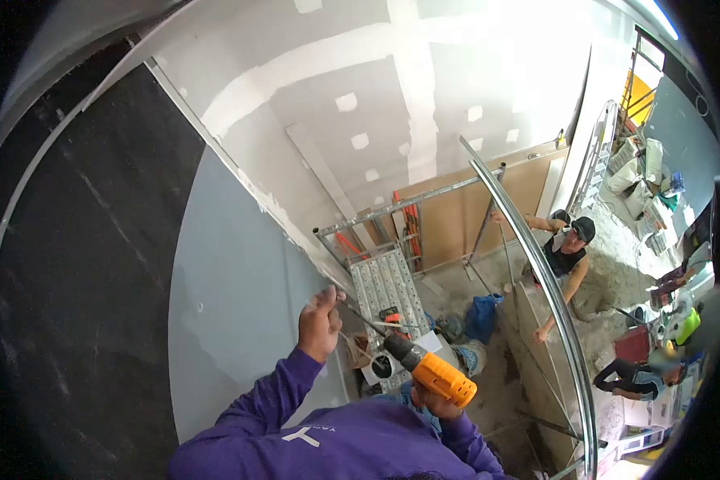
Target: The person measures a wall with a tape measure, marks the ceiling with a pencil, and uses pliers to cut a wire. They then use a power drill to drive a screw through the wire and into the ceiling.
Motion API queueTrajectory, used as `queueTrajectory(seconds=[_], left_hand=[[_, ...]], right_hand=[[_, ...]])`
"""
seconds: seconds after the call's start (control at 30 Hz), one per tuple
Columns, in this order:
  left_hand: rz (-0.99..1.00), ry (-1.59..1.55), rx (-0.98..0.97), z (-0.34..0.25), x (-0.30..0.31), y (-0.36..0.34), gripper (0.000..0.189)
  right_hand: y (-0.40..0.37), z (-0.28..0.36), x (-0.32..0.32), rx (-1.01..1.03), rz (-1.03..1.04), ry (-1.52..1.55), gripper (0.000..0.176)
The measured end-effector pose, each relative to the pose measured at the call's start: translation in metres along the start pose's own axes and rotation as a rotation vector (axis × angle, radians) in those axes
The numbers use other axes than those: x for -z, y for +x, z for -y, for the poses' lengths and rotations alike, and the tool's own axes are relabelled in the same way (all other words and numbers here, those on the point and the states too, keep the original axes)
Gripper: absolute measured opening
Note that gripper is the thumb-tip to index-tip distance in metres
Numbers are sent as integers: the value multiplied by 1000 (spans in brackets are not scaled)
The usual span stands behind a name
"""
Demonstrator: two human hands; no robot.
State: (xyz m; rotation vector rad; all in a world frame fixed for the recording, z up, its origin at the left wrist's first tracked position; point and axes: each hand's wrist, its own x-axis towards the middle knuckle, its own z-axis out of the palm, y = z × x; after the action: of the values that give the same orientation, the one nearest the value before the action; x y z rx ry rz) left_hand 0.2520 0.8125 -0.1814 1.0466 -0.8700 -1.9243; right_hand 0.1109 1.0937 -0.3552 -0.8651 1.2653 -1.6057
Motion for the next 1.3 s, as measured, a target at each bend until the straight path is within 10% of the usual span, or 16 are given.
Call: queueTrajectory(seconds=[0.17,0.23,0.4,0.9,1.3], left_hand=[[103,244,1,-27,-27,17,24],[133,405,10,-37,-14,34,22],[17,56,109,-37,34,62,16],[171,-24,41,-7,45,101,28],[291,314,-624,-283,-6,356,37]], right_hand=[[12,46,-1,63,-37,121,61],[11,83,11,-150,-252,1007,50],[22,134,62,62,-413,-208,53],[94,205,36,362,-488,82,45],[376,164,-21,615,-220,525,36]])
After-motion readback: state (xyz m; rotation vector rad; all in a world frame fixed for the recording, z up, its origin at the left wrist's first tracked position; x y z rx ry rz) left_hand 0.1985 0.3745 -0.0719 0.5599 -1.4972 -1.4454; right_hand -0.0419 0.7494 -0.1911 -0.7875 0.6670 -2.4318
